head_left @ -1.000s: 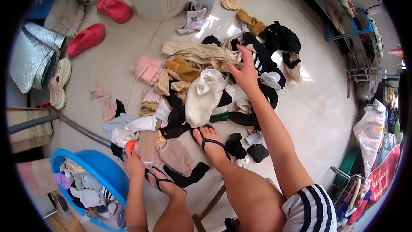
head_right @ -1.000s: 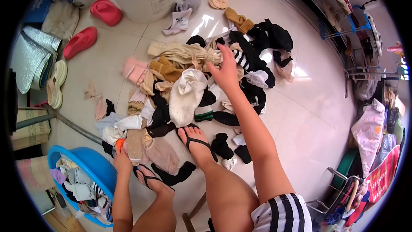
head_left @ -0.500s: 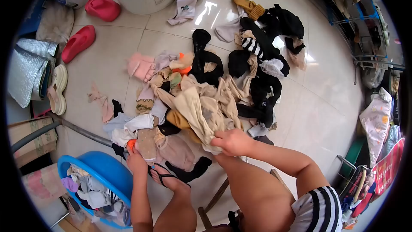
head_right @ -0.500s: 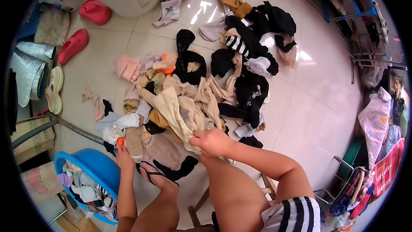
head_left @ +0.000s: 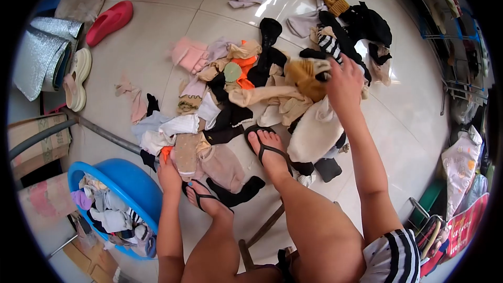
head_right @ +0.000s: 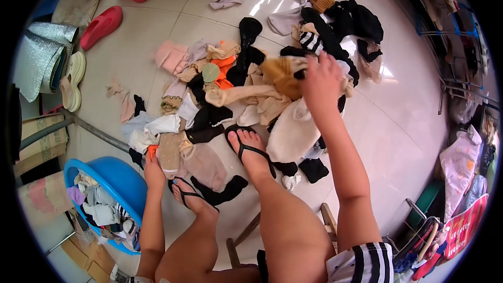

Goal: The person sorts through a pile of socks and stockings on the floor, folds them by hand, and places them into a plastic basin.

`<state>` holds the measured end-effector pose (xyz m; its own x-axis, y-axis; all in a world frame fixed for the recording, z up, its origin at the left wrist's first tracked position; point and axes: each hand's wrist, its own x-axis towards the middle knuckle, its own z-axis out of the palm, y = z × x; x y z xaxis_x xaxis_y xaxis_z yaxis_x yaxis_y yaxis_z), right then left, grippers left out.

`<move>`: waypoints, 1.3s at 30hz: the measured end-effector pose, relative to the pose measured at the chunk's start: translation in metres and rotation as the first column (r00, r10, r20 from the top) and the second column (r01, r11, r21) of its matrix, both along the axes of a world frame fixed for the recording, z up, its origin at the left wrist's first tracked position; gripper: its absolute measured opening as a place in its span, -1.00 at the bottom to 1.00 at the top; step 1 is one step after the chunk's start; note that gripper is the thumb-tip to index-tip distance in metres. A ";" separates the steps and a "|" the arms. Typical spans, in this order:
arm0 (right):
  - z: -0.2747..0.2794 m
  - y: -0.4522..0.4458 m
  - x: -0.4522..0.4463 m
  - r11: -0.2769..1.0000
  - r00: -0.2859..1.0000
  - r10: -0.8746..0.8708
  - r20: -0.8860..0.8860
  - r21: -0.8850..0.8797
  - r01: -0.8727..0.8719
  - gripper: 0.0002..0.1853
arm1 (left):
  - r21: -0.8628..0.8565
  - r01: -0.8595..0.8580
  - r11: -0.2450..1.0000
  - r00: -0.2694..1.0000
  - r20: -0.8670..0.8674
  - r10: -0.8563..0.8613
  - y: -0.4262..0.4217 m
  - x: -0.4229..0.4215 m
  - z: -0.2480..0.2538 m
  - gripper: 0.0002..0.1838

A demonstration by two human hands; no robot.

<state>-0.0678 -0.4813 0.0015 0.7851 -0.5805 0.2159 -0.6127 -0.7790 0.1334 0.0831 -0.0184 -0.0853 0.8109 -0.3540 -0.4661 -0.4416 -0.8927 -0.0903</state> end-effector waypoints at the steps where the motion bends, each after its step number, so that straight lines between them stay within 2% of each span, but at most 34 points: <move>1: 0.000 0.010 0.029 0.961 0.993 0.108 0.051 0.249 -0.118 -0.70 | -0.246 -0.023 0.969 0.999 0.020 0.029 0.005 0.000 -0.001 -0.60; 2: -0.020 0.023 0.051 0.873 0.966 0.177 0.186 0.424 -0.241 -0.76 | -0.480 -0.041 0.876 0.997 0.037 0.066 0.008 0.001 -0.002 -0.56; 3: -0.028 0.045 0.074 0.661 0.972 0.087 0.220 0.717 -0.221 -0.78 | -0.540 -0.176 0.823 0.981 -0.031 0.190 0.002 -0.002 0.010 -0.49; 4: -0.051 0.054 0.097 0.462 0.991 0.092 0.101 0.877 -0.132 -0.77 | -0.534 -0.183 0.826 0.980 -0.028 0.199 0.001 -0.003 0.017 -0.49; 5: -0.081 0.062 0.112 0.422 0.999 0.036 0.006 0.906 -0.021 -0.64 | -0.563 -0.310 0.766 0.942 -0.076 0.326 0.001 -0.004 0.024 -0.48; 6: -0.120 0.065 0.121 0.474 0.988 -0.150 -0.026 0.875 0.095 -0.49 | -0.587 -0.430 0.686 0.886 -0.127 0.446 0.000 -0.005 0.032 -0.47; 7: -0.126 0.067 0.130 0.480 0.939 -0.340 0.059 0.869 0.119 -0.44 | -0.521 -0.611 0.596 0.781 -0.272 0.562 -0.010 -0.004 0.053 -0.55; 8: -0.127 0.072 0.136 0.481 0.846 -0.514 0.143 0.864 0.146 -0.39 | -0.517 -0.617 0.593 0.775 -0.269 0.572 -0.003 -0.004 0.062 -0.55; 10: -0.126 0.079 0.142 0.464 0.833 -0.538 0.129 0.871 0.164 -0.42 | -0.446 -0.299 0.844 0.948 -0.038 0.316 0.008 -0.004 0.076 -0.67; 11: -0.125 0.081 0.143 0.446 0.815 -0.568 0.114 0.875 0.188 -0.44 | -0.498 -0.137 0.856 0.970 0.108 0.218 -0.004 -0.003 0.105 -0.80; 12: -0.129 0.082 0.142 0.448 0.822 -0.559 0.112 0.875 0.185 -0.44 | -0.591 -0.125 0.797 0.948 0.167 0.272 -0.008 -0.007 0.128 -0.79; 13: -0.138 0.078 0.142 0.341 0.772 -0.624 0.121 0.931 0.130 -0.48 | -0.674 -0.101 0.731 0.917 0.222 0.331 -0.009 -0.010 0.146 -0.77; 14: -0.149 0.073 0.144 0.230 0.718 -0.686 0.117 0.971 0.061 -0.51 | -0.673 -0.109 0.732 0.912 0.224 0.342 -0.009 -0.011 0.162 -0.77; 15: -0.163 0.067 0.147 0.077 0.616 -0.786 0.053 0.997 0.013 -0.57 | -0.884 -0.228 0.408 0.864 0.009 0.504 -0.007 -0.011 0.175 -0.75; 16: -0.150 0.069 0.152 0.025 0.559 -0.829 0.012 1.000 0.016 -0.65 | -0.952 -0.305 0.021 0.788 -0.240 0.566 -0.002 -0.012 0.183 -0.72; 17: -0.144 0.069 0.155 -0.025 0.536 -0.844 0.006 0.998 -0.049 -0.72 | -0.952 -0.306 0.031 0.783 -0.233 0.576 0.004 -0.012 0.185 -0.72; 18: -0.139 0.070 0.157 -0.073 0.514 -0.858 -0.004 0.991 -0.114 -0.79 | -0.863 -0.474 -0.178 0.739 -0.499 0.453 0.010 -0.011 0.186 -0.69; 20: -0.134 0.071 0.155 -0.117 0.510 -0.860 0.005 0.971 -0.207 -0.88 | -0.702 -0.619 -0.352 0.640 -0.711 0.291 0.012 -0.013 0.182 -0.65; 22: -0.116 0.082 0.154 0.013 0.380 -0.916 0.130 0.955 -0.295 -0.89 | -0.588 -0.677 -0.442 0.577 -0.797 0.177 -0.005 -0.031 0.162 -0.55; 23: -0.103 0.089 0.153 0.128 0.305 -0.914 0.266 0.905 -0.406 -0.87 | -0.587 -0.750 -0.304 0.575 -0.807 0.137 -0.003 -0.039 0.155 -0.53; 24: -0.110 0.079 0.145 0.158 0.336 -0.878 0.341 0.869 -0.468 -0.85 | -0.571 -0.805 -0.160 0.562 -0.821 0.097 0.001 -0.047 0.146 -0.49; 25: -0.078 0.091 0.142 0.172 0.363 -0.855 0.370 0.863 -0.474 -0.86 | -0.560 -0.812 -0.166 0.549 -0.828 0.111 0.003 -0.054 0.135 -0.49; 26: -0.057 0.101 0.139 0.160 0.369 -0.831 0.417 0.814 -0.559 -0.85 | -0.361 -0.916 -0.173 0.342 -0.931 0.130 0.006 -0.059 0.122 -0.45; 27: -0.036 0.113 0.135 0.166 0.428 -0.786 0.447 0.819 -0.550 -0.85 | -0.146 -0.972 -0.185 0.120 -0.982 0.143 0.009 -0.061 0.111 -0.40; 28: -0.014 0.130 0.130 0.191 0.501 -0.716 0.487 0.826 -0.530 -0.86 | -0.139 -0.971 -0.195 0.110 -0.982 0.150 0.014 -0.063 0.102 -0.40; 30: 0.009 0.161 0.115 0.196 0.674 -0.538 0.506 0.853 -0.484 -0.86 | -0.017 -0.965 -0.263 -0.021 -0.990 0.139 0.022 -0.069 0.090 -0.33; 31: 0.014 0.182 0.106 0.099 0.743 -0.481 0.464 0.872 -0.480 -0.83 | -0.057 -0.967 -0.249 0.021 -0.989 0.144 0.021 -0.070 0.092 -0.31; 32: 0.018 0.202 0.099 0.003 0.803 -0.416 0.426 0.884 -0.468 -0.79 | -0.052 -0.963 -0.263 0.012 -0.988 0.154 0.018 -0.068 0.096 -0.31; 34: -0.002 0.242 0.081 -0.263 0.907 -0.265 0.327 0.880 -0.394 -0.68 | -0.243 -0.963 -0.118 0.230 -0.966 0.115 0.013 -0.063 0.104 -0.32; 35: -0.007 0.257 0.077 -0.348 0.957 -0.108 0.271 0.891 -0.292 -0.63 | -0.243 -0.962 -0.125 0.227 -0.966 0.125 0.012 -0.062 0.101 -0.32; 36: -0.011 0.272 0.075 -0.412 0.974 0.056 0.219 0.894 -0.177 -0.58 | -0.329 -0.943 -0.044 0.320 -0.936 0.146 0.011 -0.061 0.098 -0.32; 37: -0.018 0.290 0.070 -0.510 0.983 0.046 0.175 0.850 -0.127 -0.55 | -0.410 -0.911 0.042 0.412 -0.898 0.156 0.010 -0.060 0.095 -0.33; 38: -0.027 0.303 0.064 -0.601 0.991 0.039 0.128 0.795 -0.080 -0.52 | -0.411 -0.911 0.040 0.412 -0.897 0.160 0.010 -0.059 0.091 -0.33; 39: -0.039 0.309 0.059 -0.603 0.991 0.039 0.127 0.794 -0.078 -0.52 | -0.427 -0.899 0.100 0.438 -0.887 0.145 0.010 -0.060 0.086 -0.34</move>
